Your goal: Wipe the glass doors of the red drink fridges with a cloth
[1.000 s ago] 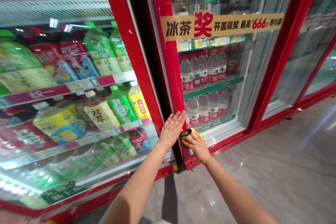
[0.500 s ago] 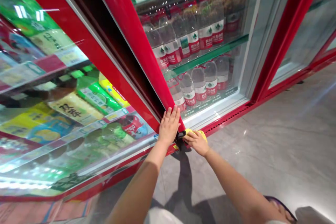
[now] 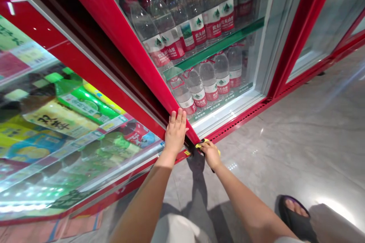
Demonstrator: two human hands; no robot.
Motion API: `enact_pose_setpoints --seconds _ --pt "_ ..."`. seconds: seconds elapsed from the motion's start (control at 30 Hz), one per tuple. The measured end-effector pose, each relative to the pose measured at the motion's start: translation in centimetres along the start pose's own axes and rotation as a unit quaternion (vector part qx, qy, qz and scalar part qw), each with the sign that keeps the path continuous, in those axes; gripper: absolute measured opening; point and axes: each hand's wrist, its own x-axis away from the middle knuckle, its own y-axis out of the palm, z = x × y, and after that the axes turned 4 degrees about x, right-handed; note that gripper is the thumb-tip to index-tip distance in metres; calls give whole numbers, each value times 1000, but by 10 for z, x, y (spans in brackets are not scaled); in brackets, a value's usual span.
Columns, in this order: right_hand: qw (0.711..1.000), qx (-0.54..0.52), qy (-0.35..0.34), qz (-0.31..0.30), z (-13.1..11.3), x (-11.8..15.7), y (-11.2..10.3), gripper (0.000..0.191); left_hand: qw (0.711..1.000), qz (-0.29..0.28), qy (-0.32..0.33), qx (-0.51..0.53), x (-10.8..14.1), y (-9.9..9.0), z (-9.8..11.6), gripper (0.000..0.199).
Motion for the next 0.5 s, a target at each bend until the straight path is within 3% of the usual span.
enact_pose_setpoints --seconds 0.13,0.27,0.37,0.5 --pt "988 -45 85 120 17 -5 0 53 1000 -8 -12 3 -1 -1 1 107" --pt "952 -84 176 237 30 -26 0 53 1000 -7 -8 1 -1 -7 2 105" --pt "927 -115 219 283 12 -34 9 48 1000 3 -2 -3 -2 -8 3 105" --pt "921 -169 209 280 -29 -32 26 28 1000 16 3 -8 -2 -6 3 107"
